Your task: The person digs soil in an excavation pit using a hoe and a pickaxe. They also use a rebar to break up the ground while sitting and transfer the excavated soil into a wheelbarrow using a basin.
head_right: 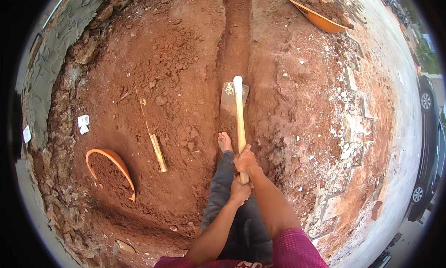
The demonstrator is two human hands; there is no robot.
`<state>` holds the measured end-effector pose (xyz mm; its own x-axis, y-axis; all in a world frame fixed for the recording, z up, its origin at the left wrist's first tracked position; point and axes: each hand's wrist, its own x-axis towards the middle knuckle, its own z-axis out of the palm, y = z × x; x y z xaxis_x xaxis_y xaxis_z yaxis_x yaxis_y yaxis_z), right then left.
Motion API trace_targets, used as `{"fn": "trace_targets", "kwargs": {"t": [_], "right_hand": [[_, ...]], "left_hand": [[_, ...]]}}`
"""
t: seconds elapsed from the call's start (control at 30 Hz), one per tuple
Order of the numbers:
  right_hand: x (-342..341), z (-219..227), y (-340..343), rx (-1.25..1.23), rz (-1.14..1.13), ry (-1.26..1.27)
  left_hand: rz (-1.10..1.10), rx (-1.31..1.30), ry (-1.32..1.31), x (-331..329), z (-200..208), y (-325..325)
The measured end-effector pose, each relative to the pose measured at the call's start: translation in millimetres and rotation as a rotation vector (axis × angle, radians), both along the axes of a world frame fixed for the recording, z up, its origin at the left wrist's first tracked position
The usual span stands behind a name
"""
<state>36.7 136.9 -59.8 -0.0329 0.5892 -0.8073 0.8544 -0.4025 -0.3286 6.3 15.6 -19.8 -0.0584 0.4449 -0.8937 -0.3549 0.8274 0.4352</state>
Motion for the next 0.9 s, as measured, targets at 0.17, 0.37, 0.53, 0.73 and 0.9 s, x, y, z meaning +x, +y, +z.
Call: {"fn": "trace_targets", "kwargs": {"t": [0.17,0.37,0.53,0.73,0.9], "right_hand": [[5,31,-62,-0.202,-0.018,0.010],[5,65,-79,-0.282,-0.086,0.022],[4,85,-59,-0.336,-0.101,0.023],[-6,95,-62,-0.308,-0.468,0.212],[-45,193,-86,-0.387,-0.673,0.555]], "left_hand": [[0.162,-0.129,-0.151,8,42,-58],[0.082,-0.141,-0.152,1,84,-71],[0.092,-0.074,-0.230,-3,85,-57],[0.095,-0.036,-0.290,-39,116,-38],[0.017,0.012,-0.224,-108,198,-80]]}}
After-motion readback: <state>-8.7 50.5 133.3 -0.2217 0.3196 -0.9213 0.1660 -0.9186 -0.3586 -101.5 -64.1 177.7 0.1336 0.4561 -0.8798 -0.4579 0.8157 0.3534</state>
